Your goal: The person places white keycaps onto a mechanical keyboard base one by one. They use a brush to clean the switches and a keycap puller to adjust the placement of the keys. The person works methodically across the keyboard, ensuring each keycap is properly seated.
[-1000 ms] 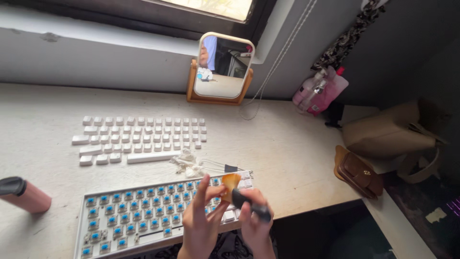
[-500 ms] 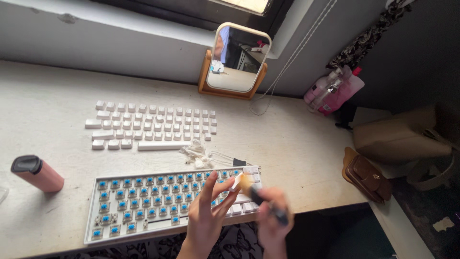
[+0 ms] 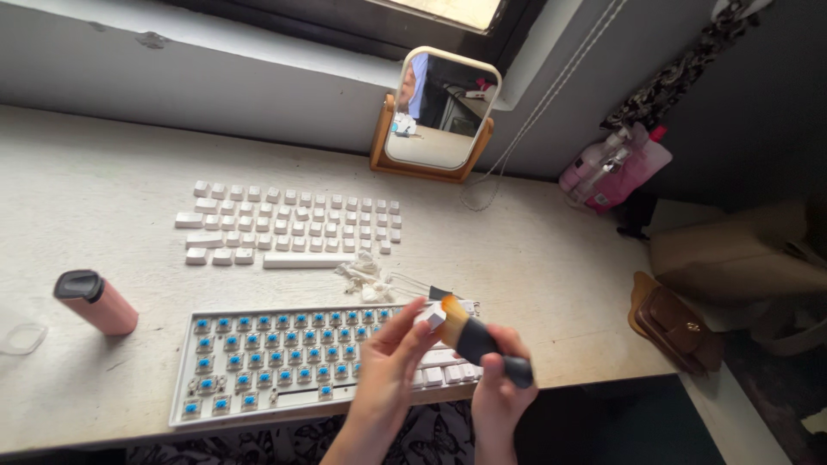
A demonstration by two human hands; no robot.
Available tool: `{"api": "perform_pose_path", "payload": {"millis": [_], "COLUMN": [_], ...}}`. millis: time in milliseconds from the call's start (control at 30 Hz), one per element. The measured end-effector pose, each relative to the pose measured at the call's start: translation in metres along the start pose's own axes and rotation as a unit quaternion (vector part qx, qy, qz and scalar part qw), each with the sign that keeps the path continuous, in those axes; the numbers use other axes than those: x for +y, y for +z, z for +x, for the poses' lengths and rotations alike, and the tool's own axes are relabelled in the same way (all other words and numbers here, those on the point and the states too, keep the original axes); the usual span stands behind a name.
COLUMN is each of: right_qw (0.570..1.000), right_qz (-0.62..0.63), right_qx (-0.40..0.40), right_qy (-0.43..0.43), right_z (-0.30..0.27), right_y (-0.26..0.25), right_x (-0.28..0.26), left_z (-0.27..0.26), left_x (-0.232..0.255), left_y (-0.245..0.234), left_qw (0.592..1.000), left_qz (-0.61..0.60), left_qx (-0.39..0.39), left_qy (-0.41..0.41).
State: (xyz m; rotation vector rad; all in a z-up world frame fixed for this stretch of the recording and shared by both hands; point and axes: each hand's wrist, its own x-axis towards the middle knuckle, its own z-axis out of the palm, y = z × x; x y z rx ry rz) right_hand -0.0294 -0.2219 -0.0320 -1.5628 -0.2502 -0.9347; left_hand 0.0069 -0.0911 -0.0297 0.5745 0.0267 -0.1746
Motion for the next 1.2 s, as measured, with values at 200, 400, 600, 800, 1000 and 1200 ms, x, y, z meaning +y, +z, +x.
{"api": "perform_pose_path", "payload": {"millis": [200,400,600,800,1000,1200], "right_qw": [0.989,0.979,0.984,0.98,0.982,0.995], "right_qz": [-0.106,-0.183,-0.17,-0.173,-0.178,-0.1], "right_qx": [-0.097,-0.056,-0.054,-0.084,-0.035,-0.024], "right_qy": [-0.04,-0.066,-0.021,-0.052,-0.057,0.001], "right_z": [0.004,0.011,0.014,0.019,0.016,0.02], "right_y": [0.01,0.012,0.009,0.007,0.007,-0.017], "right_x": [-0.033,-0.043,-0.042,-0.046,-0.038,-0.003], "left_z": [0.0,-0.002,-0.004,-0.002,0.001,0.006], "left_x": [-0.011,-0.007,-0.008,-0.011,-0.008,0.021], "left_y": [-0.005,-0.003,0.001,-0.004,-0.003,0.006], "left_qw": [0.991,0.987,0.985,0.986,0.99,0.915], "left_qz": [-0.083,-0.07,-0.064,-0.06,-0.006,0.378], "left_qx": [-0.103,-0.133,-0.138,-0.142,-0.134,-0.068], "left_qy": [-0.027,-0.059,-0.075,-0.067,-0.049,0.127]}}
